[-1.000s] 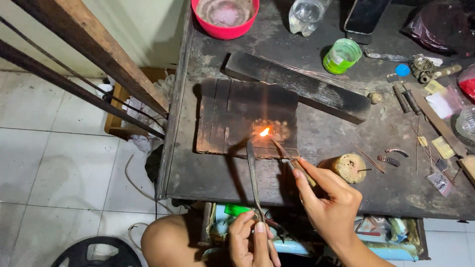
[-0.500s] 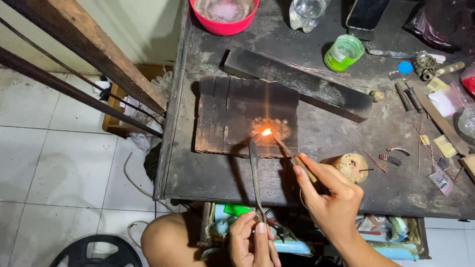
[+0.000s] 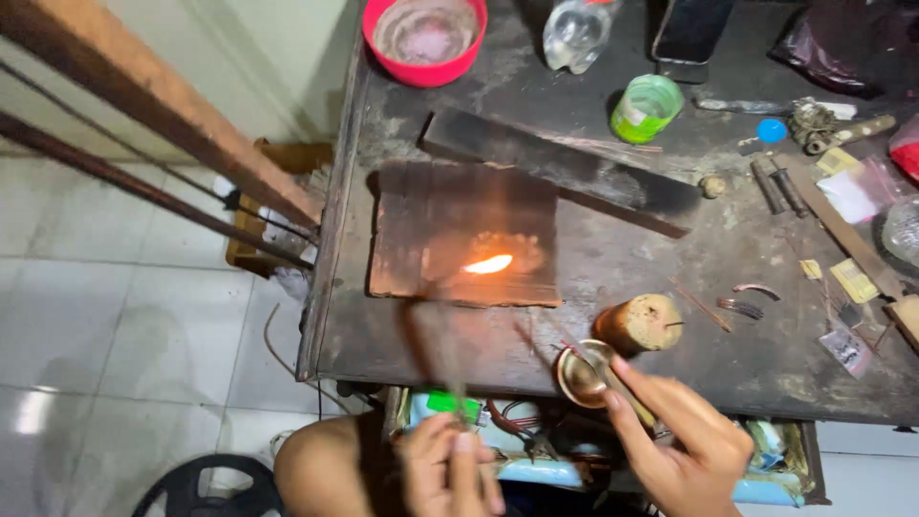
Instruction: Soldering small jewelry components onto a metal plate using a handheld torch and tweezers.
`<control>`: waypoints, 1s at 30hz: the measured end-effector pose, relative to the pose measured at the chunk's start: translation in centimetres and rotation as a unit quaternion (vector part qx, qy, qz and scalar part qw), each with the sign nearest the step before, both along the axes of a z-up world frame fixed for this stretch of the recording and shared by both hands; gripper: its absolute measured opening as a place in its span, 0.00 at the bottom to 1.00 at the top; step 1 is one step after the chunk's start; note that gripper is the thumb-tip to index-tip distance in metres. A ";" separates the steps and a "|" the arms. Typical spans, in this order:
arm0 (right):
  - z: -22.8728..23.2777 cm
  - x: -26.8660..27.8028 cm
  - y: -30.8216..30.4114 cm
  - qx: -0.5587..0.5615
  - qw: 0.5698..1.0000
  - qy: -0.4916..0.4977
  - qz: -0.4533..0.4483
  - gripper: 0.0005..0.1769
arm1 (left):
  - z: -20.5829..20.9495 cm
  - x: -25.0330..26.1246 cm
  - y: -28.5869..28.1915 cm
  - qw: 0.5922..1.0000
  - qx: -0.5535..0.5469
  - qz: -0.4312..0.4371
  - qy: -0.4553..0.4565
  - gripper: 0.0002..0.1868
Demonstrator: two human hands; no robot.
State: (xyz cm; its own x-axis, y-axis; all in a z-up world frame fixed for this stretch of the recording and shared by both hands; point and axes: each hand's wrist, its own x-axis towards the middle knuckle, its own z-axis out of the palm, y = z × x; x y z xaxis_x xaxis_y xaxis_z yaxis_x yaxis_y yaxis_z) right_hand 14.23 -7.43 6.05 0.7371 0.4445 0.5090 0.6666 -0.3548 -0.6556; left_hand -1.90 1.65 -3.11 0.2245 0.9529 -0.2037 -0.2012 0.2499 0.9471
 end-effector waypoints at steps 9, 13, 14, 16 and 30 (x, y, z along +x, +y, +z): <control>-2.3 0.9 -10.9 0.021 0.986 0.110 -0.121 0.09 | 11.5 -4.9 15.4 0.927 0.256 0.179 0.207 0.25; -4.2 0.7 -13.3 0.037 0.990 0.125 -0.059 0.12 | 15.3 -7.6 21.7 0.860 0.424 0.020 0.284 0.28; -5.0 0.3 -13.3 0.044 0.989 0.129 -0.059 0.12 | 16.8 -7.1 21.8 0.856 0.431 0.020 0.287 0.28; -6.8 -0.3 -12.5 0.095 0.989 0.081 -0.078 0.11 | 19.8 -5.7 22.5 0.848 0.401 -0.038 0.345 0.23; -9.5 -0.2 -12.9 -0.049 0.977 0.158 -0.136 0.17 | 16.1 0.3 36.7 0.662 0.356 -0.151 0.642 0.15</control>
